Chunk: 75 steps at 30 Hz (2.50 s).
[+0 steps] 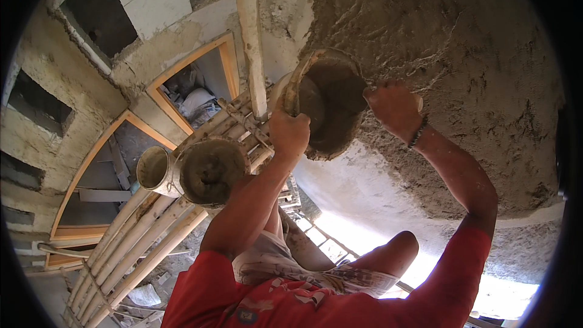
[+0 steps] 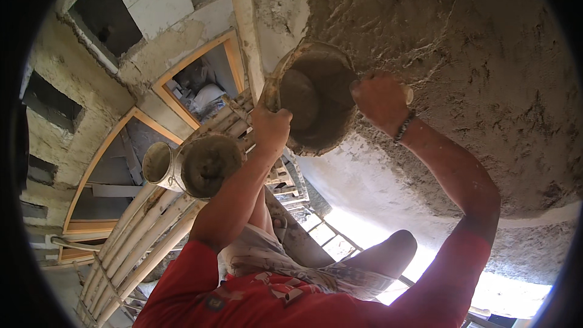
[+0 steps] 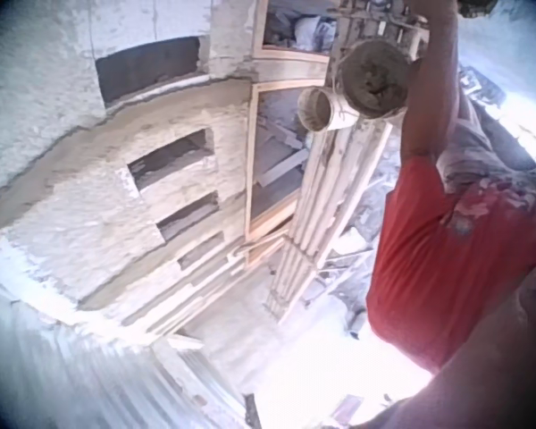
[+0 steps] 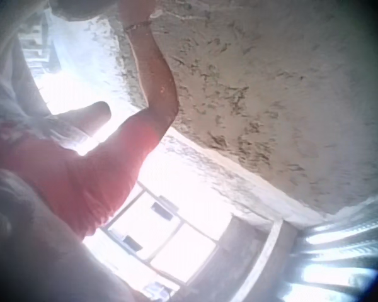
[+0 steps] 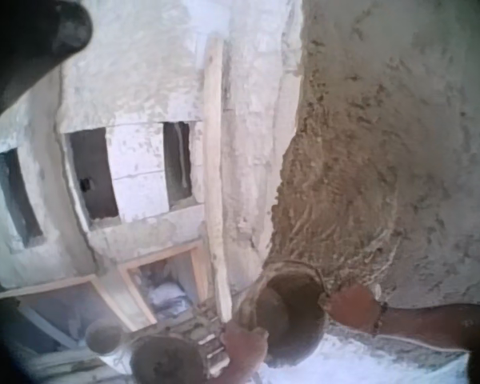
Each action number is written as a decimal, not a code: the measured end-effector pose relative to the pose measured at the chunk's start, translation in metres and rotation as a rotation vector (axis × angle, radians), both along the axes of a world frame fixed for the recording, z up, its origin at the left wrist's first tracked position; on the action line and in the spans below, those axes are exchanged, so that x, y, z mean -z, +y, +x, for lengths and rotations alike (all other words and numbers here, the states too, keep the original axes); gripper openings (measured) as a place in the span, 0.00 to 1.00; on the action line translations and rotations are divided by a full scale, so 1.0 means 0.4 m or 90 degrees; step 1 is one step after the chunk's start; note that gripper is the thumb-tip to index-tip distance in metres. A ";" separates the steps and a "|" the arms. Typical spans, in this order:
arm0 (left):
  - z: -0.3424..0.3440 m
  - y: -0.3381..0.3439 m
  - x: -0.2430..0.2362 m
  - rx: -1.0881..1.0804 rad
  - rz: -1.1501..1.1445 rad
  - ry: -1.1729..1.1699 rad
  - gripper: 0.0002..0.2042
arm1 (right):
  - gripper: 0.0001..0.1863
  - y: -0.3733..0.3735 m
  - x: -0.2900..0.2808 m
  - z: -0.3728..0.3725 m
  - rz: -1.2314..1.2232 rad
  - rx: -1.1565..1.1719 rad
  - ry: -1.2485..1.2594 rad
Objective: The person applies plaster to a wall using a trowel from a bucket and then levels the surface using a long wooden straight edge.
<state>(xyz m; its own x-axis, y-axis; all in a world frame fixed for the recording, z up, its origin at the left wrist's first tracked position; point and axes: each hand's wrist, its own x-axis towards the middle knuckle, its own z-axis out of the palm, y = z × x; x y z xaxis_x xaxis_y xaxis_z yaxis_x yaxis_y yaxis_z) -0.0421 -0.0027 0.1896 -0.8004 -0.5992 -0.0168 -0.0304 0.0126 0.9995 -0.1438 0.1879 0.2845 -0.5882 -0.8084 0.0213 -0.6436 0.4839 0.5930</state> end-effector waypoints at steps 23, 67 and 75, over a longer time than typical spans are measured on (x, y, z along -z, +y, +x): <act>-0.024 0.018 -0.011 -0.044 0.229 0.120 0.19 | 0.23 0.062 -0.092 0.047 -0.402 0.102 -0.416; -0.011 0.060 -0.009 0.063 0.085 0.114 0.21 | 0.14 -0.051 0.089 0.026 -0.298 0.138 -0.402; -0.014 0.029 0.022 0.059 0.083 0.115 0.18 | 0.11 0.014 0.088 0.131 -0.022 -0.102 -0.230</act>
<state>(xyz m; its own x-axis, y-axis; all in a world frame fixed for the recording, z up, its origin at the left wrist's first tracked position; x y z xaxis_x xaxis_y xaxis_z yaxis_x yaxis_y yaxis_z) -0.0478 0.0091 0.1808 -0.8492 -0.5248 0.0590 0.1437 -0.1221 0.9821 -0.0913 0.1935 0.2495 -0.4297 -0.8927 -0.1357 -0.8766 0.3764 0.2998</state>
